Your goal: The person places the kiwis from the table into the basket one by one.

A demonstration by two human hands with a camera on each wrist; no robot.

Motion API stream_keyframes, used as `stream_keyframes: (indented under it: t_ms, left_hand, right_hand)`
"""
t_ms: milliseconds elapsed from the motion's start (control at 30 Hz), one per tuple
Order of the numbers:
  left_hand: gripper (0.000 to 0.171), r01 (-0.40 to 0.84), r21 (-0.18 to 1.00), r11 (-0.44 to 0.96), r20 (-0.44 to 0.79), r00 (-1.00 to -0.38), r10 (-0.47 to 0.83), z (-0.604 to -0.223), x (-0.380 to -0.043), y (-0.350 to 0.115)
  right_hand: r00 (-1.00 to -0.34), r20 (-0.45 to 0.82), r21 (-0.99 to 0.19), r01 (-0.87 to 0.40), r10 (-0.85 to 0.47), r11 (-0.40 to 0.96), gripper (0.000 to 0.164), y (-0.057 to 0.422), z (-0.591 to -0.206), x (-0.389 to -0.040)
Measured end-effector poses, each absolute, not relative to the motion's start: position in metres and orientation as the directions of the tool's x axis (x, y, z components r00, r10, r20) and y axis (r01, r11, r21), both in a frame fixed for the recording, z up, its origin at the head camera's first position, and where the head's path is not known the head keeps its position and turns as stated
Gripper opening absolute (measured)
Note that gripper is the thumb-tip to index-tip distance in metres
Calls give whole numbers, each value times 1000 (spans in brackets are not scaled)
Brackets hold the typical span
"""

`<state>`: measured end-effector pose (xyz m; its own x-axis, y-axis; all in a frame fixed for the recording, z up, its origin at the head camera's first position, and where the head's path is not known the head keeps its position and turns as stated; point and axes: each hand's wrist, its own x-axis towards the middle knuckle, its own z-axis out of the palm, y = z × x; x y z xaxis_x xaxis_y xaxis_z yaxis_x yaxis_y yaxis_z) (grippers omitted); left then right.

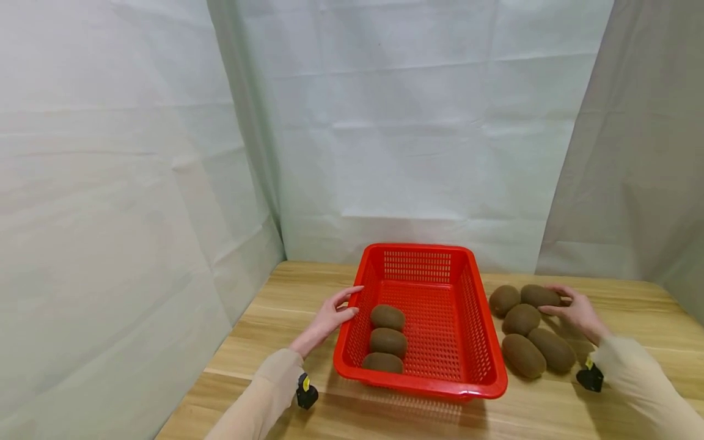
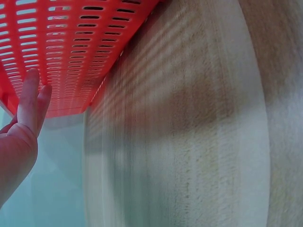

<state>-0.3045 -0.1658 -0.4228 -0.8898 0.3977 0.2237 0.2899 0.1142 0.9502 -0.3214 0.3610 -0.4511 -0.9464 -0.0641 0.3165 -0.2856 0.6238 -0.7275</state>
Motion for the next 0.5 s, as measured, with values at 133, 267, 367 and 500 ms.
stream_keyframes:
  t_ms: [133, 267, 367, 500]
  left_hand:
    - [47, 274, 956, 110, 212, -896, 390, -424, -303, -165]
    - [47, 281, 952, 119, 219, -900, 378, -425, -304, -166]
    - [47, 300, 946, 123, 234, -894, 381, -425, -304, -166]
    - [47, 305, 945, 120, 239, -891, 385, -426, -304, -166]
  right_hand:
    - [-951, 309, -737, -260, -32, 623, 58, 361, -447, -317]
    - [-945, 327, -728, -264, -18, 632, 57, 358, -440, -316]
    - [-936, 351, -721, -278, -12, 635, 55, 356, -436, -316]
    - [-936, 352, -734, -267, 13, 625, 54, 353, -429, -315]
